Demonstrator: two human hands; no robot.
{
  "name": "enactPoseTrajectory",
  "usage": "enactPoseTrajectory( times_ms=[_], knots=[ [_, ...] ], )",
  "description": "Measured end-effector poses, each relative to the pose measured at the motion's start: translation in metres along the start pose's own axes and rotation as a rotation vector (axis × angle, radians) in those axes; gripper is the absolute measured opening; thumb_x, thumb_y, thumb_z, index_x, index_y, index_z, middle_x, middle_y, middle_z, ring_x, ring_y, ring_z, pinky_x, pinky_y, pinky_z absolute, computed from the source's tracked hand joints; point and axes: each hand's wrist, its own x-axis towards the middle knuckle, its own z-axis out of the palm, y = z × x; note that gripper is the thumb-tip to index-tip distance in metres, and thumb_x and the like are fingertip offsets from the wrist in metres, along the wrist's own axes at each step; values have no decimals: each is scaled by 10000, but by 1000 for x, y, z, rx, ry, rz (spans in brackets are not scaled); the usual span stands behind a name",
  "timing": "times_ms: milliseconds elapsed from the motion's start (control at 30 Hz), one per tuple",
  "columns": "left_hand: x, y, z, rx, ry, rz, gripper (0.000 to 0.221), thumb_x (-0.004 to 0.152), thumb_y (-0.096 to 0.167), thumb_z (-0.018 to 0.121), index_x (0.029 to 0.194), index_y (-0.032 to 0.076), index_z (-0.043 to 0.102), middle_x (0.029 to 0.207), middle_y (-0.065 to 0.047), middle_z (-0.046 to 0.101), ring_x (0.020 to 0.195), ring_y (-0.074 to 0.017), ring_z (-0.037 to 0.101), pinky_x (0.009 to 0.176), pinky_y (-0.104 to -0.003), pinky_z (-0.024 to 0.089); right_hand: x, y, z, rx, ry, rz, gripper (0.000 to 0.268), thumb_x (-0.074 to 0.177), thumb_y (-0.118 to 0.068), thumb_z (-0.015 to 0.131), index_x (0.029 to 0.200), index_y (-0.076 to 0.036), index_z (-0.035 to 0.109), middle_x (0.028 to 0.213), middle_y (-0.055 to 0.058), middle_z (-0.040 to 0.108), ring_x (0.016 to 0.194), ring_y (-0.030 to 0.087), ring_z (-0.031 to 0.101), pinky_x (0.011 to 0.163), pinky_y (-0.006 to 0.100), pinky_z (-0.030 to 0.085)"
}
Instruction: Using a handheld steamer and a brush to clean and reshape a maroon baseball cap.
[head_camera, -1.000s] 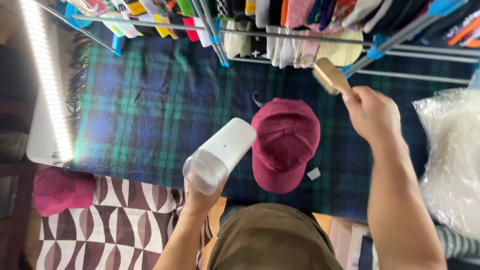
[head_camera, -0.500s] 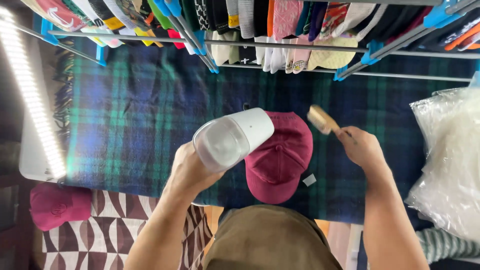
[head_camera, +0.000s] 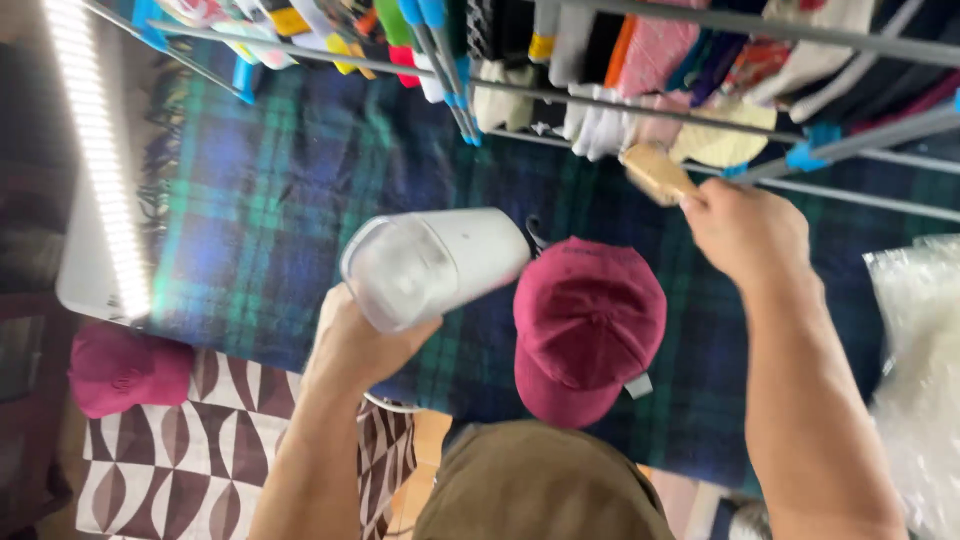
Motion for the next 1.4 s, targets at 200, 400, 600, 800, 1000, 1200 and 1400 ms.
enactPoseTrajectory(
  times_ms=[200, 400, 600, 800, 1000, 1200, 1400],
  knots=[
    [-4, 74, -27, 70, -244, 230, 510, 774, 484, 734, 1212, 227, 687, 1127, -17, 775, 1051, -335, 706, 806, -439, 548, -35, 1, 67, 882, 257, 23, 347, 1049, -403, 574, 1178, -114, 717, 751, 68, 688, 716, 156, 663, 671, 331, 482],
    [20, 131, 23, 307, -205, 708, 524, 713, 466, 649, 1157, 188, 617, 823, -28, 723, 747, -350, 752, 647, -491, 596, -44, -22, 148, 1509, 677, -2, 275, 1125, -300, 568, 1205, -80, 711, 789, -12, 629, 845, 73, 621, 800, 253, 545],
    [31, 175, 37, 311, -307, 941, 506, 779, 268, 728, 1184, -2, 590, 802, -179, 741, 732, -456, 739, 586, -593, 583, -71, -52, 106, 1768, 699, -56, 278, 1127, -256, 489, 1309, -110, 641, 1143, 41, 711, 1144, 120, 661, 1003, 323, 551],
    [30, 162, 2, 477, -361, 819, 498, 768, 359, 689, 1168, 80, 586, 774, -121, 739, 786, -408, 749, 647, -554, 594, -28, -15, 179, 1653, 718, 71, 307, 1152, -375, 523, 1133, -96, 648, 711, -5, 558, 678, 79, 582, 527, 192, 471],
    [17, 194, 31, 385, -380, 990, 446, 838, 207, 650, 1220, -18, 595, 863, -197, 753, 858, -453, 745, 709, -591, 602, -25, -16, 176, 1762, 693, 105, 291, 1138, -375, 523, 1153, -116, 655, 779, 52, 630, 724, 111, 643, 570, 239, 541],
    [19, 187, 8, 486, -401, 990, 427, 845, 178, 679, 1222, -9, 608, 899, -187, 764, 886, -426, 753, 747, -576, 607, -26, -16, 178, 1598, 700, 106, 332, 1145, -408, 509, 1194, -118, 662, 778, 20, 606, 809, 128, 666, 690, 261, 559],
    [19, 157, -10, 567, -344, 814, 482, 815, 310, 625, 1190, 11, 576, 822, -204, 737, 787, -471, 735, 678, -608, 590, -37, -26, 161, 1674, 717, 62, 359, 1142, -385, 510, 1215, -61, 648, 732, 65, 566, 953, 246, 754, 870, 326, 592]
  ],
)
